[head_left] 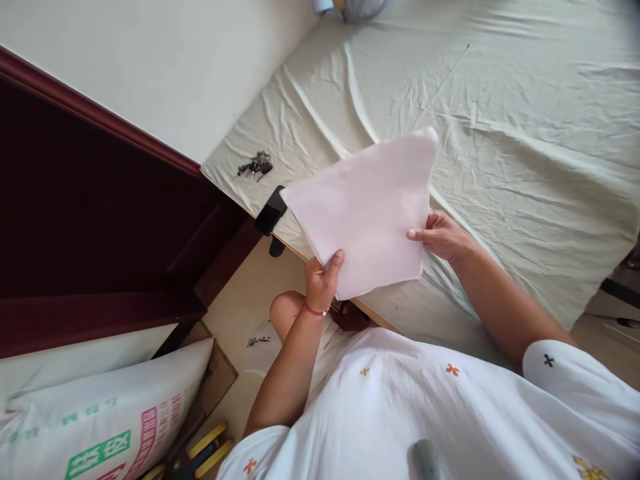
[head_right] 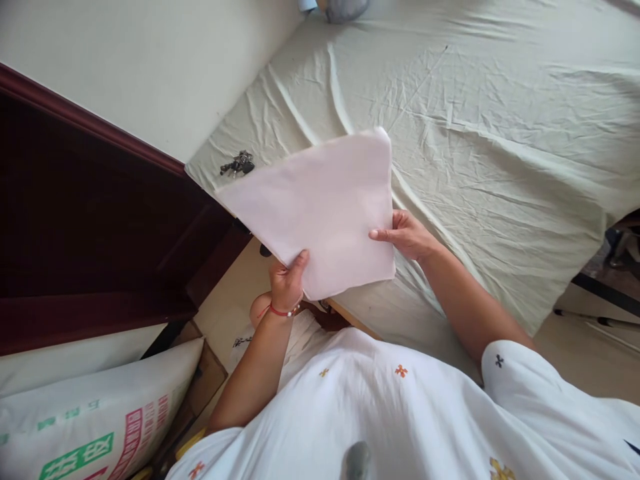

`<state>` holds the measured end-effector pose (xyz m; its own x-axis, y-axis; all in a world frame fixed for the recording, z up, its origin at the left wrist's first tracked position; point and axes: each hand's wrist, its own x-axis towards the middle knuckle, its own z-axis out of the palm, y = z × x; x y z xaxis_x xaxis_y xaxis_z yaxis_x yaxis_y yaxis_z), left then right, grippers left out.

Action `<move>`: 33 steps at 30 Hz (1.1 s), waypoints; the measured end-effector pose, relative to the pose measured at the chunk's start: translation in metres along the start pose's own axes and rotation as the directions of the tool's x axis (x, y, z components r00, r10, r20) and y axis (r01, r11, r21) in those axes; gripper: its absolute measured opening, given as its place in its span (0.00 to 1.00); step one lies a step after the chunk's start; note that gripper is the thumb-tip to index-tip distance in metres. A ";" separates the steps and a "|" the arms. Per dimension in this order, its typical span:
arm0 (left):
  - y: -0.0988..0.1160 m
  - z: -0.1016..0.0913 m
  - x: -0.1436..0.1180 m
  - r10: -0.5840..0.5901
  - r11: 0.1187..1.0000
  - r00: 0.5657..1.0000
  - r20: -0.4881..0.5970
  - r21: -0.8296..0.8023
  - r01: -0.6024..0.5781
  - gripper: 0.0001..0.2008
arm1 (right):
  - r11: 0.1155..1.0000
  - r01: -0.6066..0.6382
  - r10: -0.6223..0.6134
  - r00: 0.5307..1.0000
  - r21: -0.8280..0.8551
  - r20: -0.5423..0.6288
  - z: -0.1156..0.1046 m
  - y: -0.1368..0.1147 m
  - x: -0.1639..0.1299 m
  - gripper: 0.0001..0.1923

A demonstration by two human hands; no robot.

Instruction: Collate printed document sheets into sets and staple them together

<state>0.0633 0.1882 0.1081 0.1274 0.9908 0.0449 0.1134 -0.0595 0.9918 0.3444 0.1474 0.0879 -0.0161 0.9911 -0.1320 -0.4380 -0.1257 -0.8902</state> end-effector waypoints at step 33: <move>-0.033 0.023 0.008 -0.258 0.890 0.966 -0.006 -0.391 0.235 0.31 | 0.994 0.051 -0.048 0.998 -0.092 0.032 -0.017 -0.005 -0.016 0.21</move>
<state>0.0831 0.1957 0.0735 0.0882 0.9733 -0.2119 -0.2544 0.2277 0.9399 0.3619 0.1316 0.0871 -0.0240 0.9969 -0.0749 -0.3537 -0.0785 -0.9321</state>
